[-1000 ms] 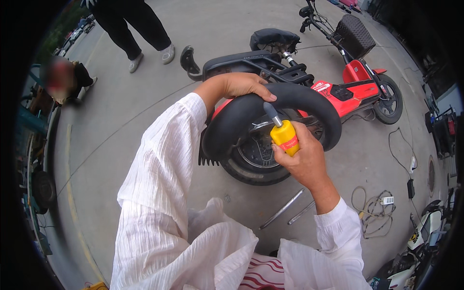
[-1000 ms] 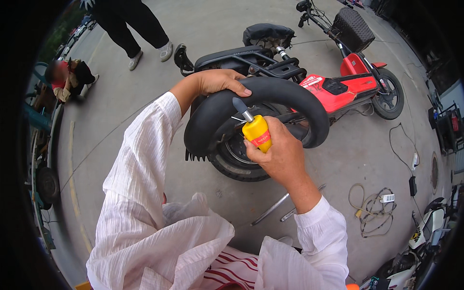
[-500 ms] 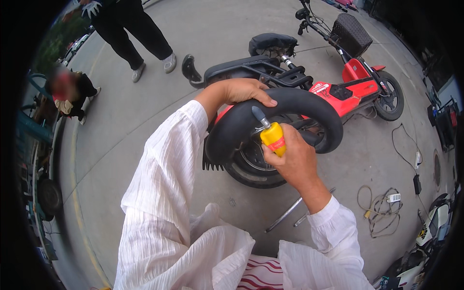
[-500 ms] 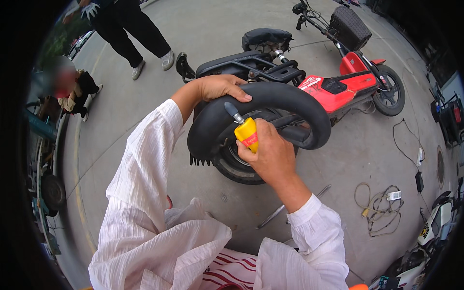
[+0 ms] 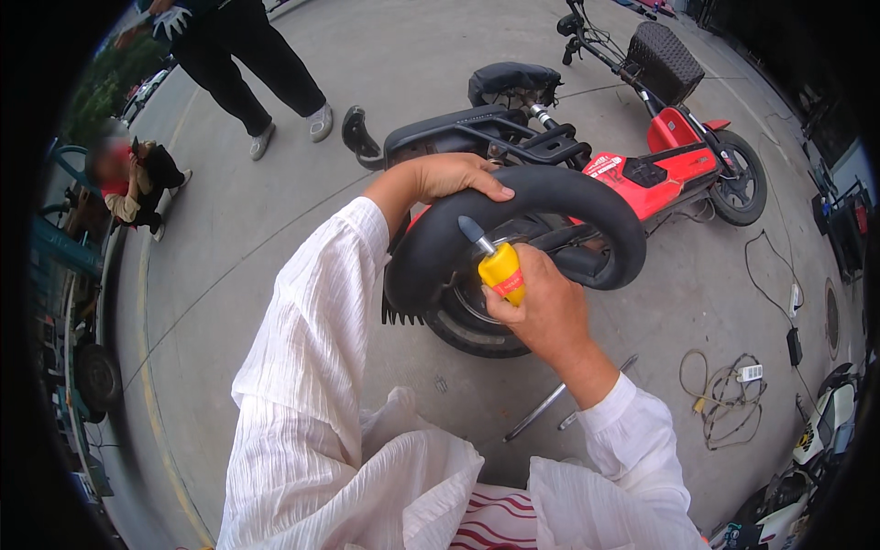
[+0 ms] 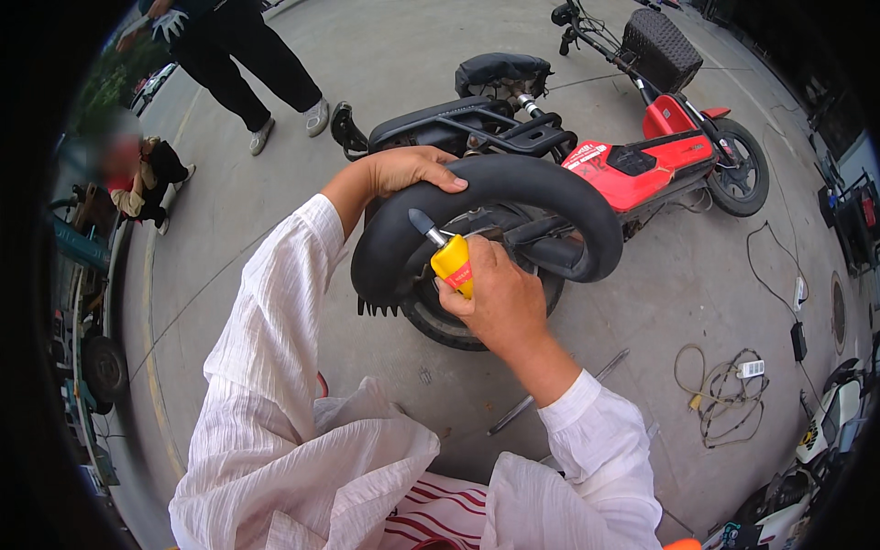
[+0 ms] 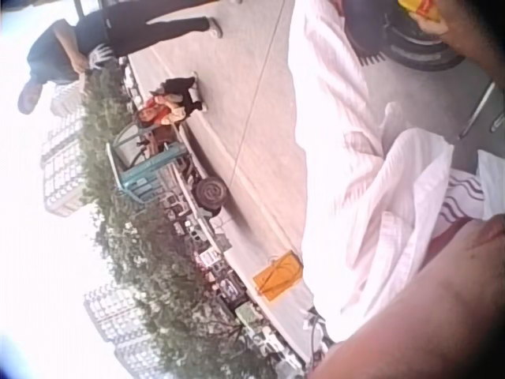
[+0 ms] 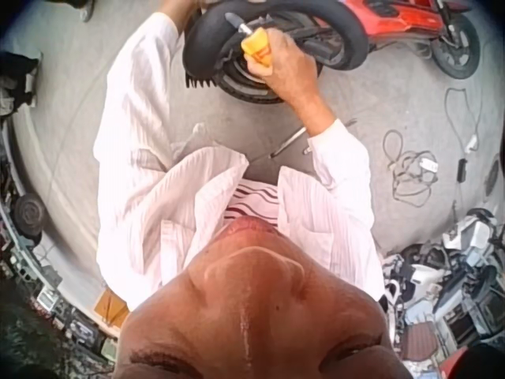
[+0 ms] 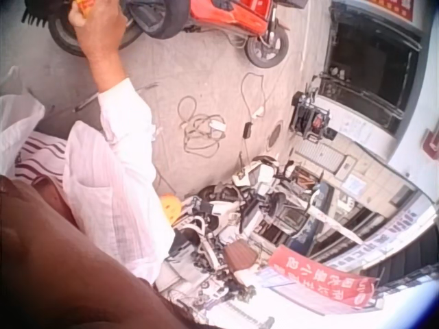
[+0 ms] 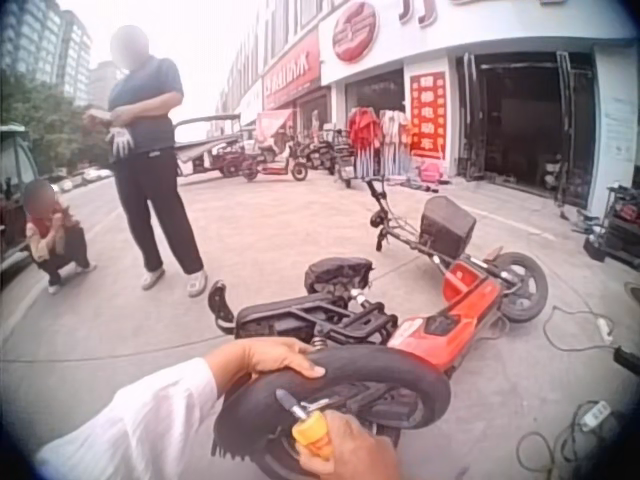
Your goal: The person fits a black inner tube into the rear wheel of a red electric scooter and uses a yellow sealant bottle to inject fluid into the tube. The person repeatedly presses the nozzle into the tube while holding it in place.
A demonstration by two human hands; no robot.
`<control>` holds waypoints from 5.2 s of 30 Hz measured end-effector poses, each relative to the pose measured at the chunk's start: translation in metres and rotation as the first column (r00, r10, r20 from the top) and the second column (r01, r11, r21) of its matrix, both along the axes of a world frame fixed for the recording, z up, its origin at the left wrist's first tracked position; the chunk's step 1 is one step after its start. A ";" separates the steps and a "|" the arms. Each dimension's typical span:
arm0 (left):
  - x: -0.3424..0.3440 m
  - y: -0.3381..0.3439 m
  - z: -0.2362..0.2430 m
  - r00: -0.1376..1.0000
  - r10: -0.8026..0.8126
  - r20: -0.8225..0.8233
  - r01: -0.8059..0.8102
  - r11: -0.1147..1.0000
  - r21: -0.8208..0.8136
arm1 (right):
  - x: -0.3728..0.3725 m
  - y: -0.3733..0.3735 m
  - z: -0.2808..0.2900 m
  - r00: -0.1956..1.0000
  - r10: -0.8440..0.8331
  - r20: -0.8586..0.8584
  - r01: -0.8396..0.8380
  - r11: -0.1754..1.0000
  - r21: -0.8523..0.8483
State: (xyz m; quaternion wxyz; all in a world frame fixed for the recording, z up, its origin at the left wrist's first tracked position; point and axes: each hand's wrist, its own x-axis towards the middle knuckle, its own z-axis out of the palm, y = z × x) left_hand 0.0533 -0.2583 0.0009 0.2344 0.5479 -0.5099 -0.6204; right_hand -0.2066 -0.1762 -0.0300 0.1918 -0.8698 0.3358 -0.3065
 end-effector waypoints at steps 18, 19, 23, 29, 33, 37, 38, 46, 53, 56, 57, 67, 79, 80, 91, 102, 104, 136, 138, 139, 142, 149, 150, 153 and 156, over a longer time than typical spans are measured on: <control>0.010 0.010 -0.005 0.992 0.026 -0.125 -0.020 0.999 0.046 | 0.005 -0.009 -0.003 1.000 0.009 0.005 -0.009 1.000 -0.013; 0.011 0.012 -0.006 0.990 0.034 -0.138 -0.029 0.999 0.035 | 0.003 -0.007 -0.005 1.000 0.018 -0.004 -0.018 1.000 -0.017; -0.003 0.010 0.001 0.998 0.055 -0.011 -0.055 0.999 0.003 | -0.001 -0.004 -0.011 0.999 0.021 -0.027 -0.021 1.000 -0.010; 0.013 0.003 -0.020 0.998 0.068 -0.013 -0.069 0.997 -0.019 | 0.001 0.000 -0.012 0.999 0.036 -0.036 -0.036 0.999 -0.008; 0.014 0.002 -0.020 0.999 0.034 -0.001 -0.034 0.999 0.020 | 0.003 -0.006 -0.006 0.998 -0.059 -0.032 0.057 0.997 -0.051; 0.011 0.005 -0.012 1.000 0.009 -0.009 -0.009 1.000 -0.004 | 0.002 0.003 -0.006 0.999 0.029 -0.043 -0.030 0.999 -0.025; 0.012 0.006 -0.012 1.000 0.010 -0.005 -0.010 1.000 -0.008 | 0.003 0.003 -0.006 0.998 0.027 -0.051 -0.028 1.000 -0.003; -0.003 0.006 -0.004 1.000 -0.024 0.008 0.024 0.997 -0.067 | 0.000 0.003 0.007 0.996 -0.022 -0.090 0.018 0.999 -0.036; -0.007 0.001 -0.004 0.998 -0.041 -0.048 0.039 0.999 -0.037 | -0.001 0.004 0.011 0.996 -0.009 -0.090 0.003 0.998 -0.067; -0.008 0.002 -0.003 0.999 -0.038 -0.022 0.037 0.999 -0.036 | 0.002 0.000 0.017 0.992 -0.062 -0.110 0.057 0.997 -0.053; -0.008 0.002 -0.002 0.999 -0.032 -0.020 0.031 0.999 -0.031 | 0.002 -0.001 0.018 0.990 -0.087 -0.111 0.081 0.995 -0.053; -0.014 0.007 0.006 0.997 -0.066 -0.034 0.065 0.997 -0.032 | 0.001 -0.002 0.024 0.985 -0.094 -0.148 0.085 0.994 -0.064; -0.020 0.008 0.011 0.997 -0.071 -0.014 0.071 0.997 -0.020 | -0.003 0.003 0.035 0.979 -0.048 -0.196 0.040 0.998 -0.048; -0.022 0.007 0.012 0.997 -0.074 -0.002 0.074 0.997 -0.034 | -0.003 0.003 0.034 0.980 -0.055 -0.190 0.043 0.997 -0.064; -0.028 0.006 0.016 0.991 -0.097 0.095 0.102 0.994 -0.040 | -0.004 0.001 0.046 0.964 -0.087 -0.252 0.062 0.993 -0.104; -0.039 0.001 0.020 0.994 -0.104 0.039 0.102 0.993 0.063 | -0.010 0.005 0.061 0.938 -0.149 -0.314 0.129 0.988 -0.085; -0.038 -0.001 0.018 0.994 -0.106 0.018 0.104 0.992 0.074 | -0.013 0.010 0.063 0.934 -0.124 -0.335 0.077 0.985 -0.152; -0.026 -0.006 0.008 0.996 -0.034 -0.078 0.045 0.989 0.138 | -0.016 0.007 0.019 0.990 -0.079 -0.115 0.058 0.982 -0.180; -0.026 -0.008 0.006 0.995 -0.047 -0.082 0.058 0.988 0.142 | -0.016 0.004 0.018 0.988 -0.100 -0.117 0.082 0.985 -0.150; -0.025 -0.008 0.005 0.995 -0.051 -0.083 0.062 0.987 0.146 | -0.014 0.002 0.017 0.987 -0.108 -0.117 0.092 0.987 -0.133; -0.019 -0.009 0.001 0.995 -0.022 -0.099 0.038 0.986 0.161 | -0.016 -0.001 0.018 0.985 -0.119 -0.128 0.103 0.987 -0.127; -0.024 -0.012 0.000 0.996 -0.032 -0.087 0.045 0.988 0.146 | -0.012 -0.003 0.011 0.991 -0.100 -0.091 0.088 0.987 -0.135; -0.023 -0.011 0.001 0.996 -0.027 -0.090 0.041 0.987 0.153 | -0.013 -0.006 0.013 0.986 -0.125 -0.106 0.110 0.984 -0.139; -0.019 -0.011 -0.001 0.995 -0.022 -0.096 0.036 0.987 0.154 | -0.016 -0.001 0.012 0.990 -0.082 -0.114 0.067 0.989 -0.132; -0.020 -0.009 0.002 0.996 -0.020 -0.089 0.033 0.989 0.146 | -0.013 0.005 0.009 0.994 -0.039 -0.098 0.027 0.992 -0.120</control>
